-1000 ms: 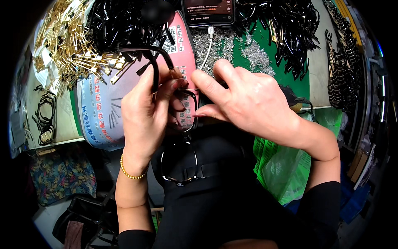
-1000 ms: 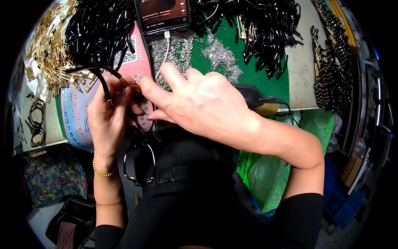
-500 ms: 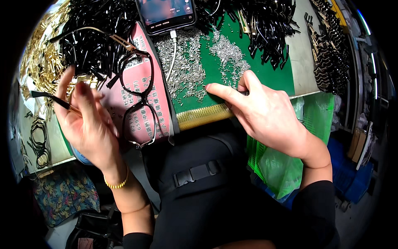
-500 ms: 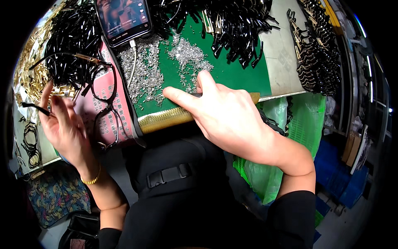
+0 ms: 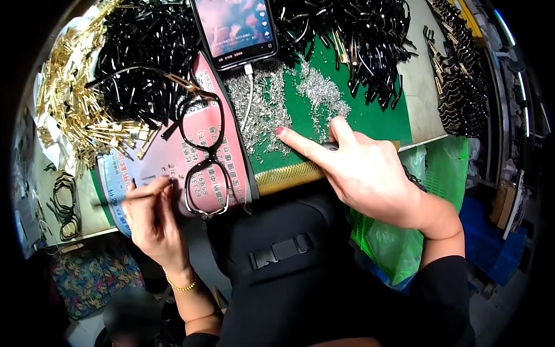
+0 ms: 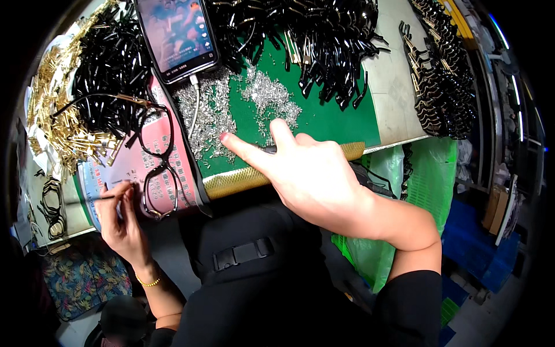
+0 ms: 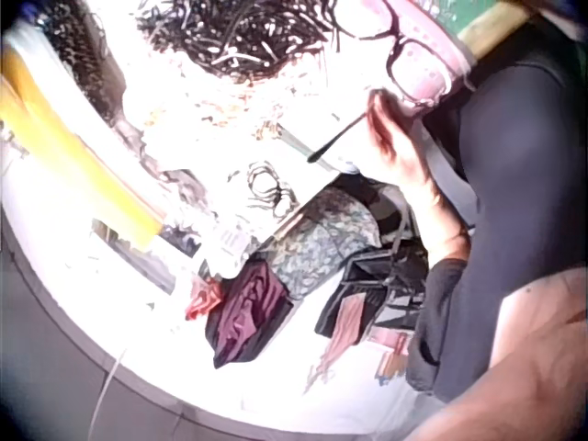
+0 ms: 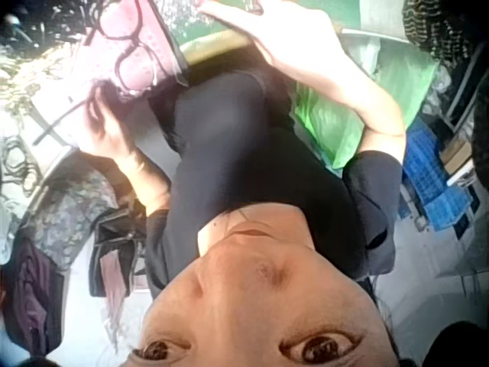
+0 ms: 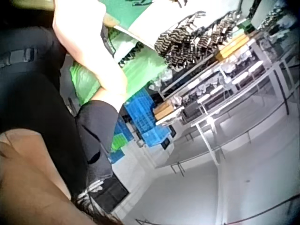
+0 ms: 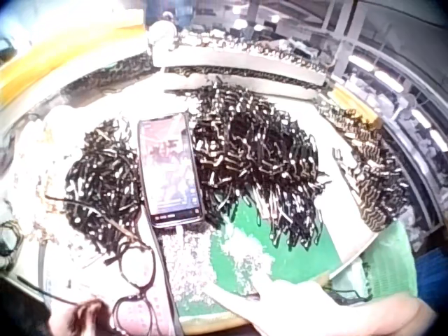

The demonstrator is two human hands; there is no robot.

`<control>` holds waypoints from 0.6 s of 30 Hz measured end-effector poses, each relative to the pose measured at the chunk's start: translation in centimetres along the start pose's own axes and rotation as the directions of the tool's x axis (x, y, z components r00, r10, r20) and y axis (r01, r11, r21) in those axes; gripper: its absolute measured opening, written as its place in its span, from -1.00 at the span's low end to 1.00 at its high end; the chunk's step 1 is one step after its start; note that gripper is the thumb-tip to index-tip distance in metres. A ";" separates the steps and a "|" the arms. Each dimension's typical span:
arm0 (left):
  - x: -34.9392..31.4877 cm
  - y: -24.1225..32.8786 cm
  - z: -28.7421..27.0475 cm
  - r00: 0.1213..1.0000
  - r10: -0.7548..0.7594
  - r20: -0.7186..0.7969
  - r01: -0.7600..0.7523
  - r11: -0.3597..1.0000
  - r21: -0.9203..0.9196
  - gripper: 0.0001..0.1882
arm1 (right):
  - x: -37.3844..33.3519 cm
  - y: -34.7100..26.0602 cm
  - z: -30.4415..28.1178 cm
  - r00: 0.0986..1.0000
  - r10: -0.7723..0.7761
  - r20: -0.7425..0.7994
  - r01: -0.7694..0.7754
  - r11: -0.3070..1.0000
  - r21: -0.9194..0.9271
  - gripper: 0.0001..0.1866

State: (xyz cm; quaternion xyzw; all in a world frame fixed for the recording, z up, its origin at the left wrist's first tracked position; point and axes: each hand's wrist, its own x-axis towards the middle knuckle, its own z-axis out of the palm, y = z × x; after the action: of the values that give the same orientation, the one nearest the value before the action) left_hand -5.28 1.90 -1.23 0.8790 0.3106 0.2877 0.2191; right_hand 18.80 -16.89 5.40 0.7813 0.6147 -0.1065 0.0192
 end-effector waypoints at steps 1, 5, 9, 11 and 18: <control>-0.3 -0.1 -0.5 0.998 0.025 -0.056 -0.028 0.998 -0.056 -0.89 | 0.1 0.1 -0.3 1.000 -0.013 0.005 0.013 1.000 0.029 -0.26; -2.7 0.5 -2.5 0.925 0.376 -0.058 -0.381 0.913 -0.148 -0.77 | -0.2 0.3 -1.4 0.998 -0.021 0.058 0.005 0.963 0.269 -0.35; -2.8 1.9 0.0 0.927 0.374 0.007 -0.365 0.908 -0.206 -0.67 | 0.7 -1.2 -2.0 0.984 -0.176 0.002 0.157 0.884 0.440 -0.38; -1.9 1.8 1.5 0.943 0.333 -0.008 -0.324 0.910 -0.258 -0.68 | 2.2 -2.1 -1.8 0.941 -0.335 -0.048 0.327 0.866 0.377 -0.30; -1.5 1.5 1.8 0.986 0.167 0.003 -0.145 0.867 -0.477 -0.64 | 3.2 -2.6 0.2 0.922 -0.383 -0.055 0.380 0.871 0.310 -0.33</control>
State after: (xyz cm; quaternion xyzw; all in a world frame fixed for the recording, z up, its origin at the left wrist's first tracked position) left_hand -4.44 -0.52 -2.30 0.8267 0.1537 0.3524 0.4108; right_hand 16.93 -13.23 4.86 0.6372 0.7316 -0.2080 -0.1247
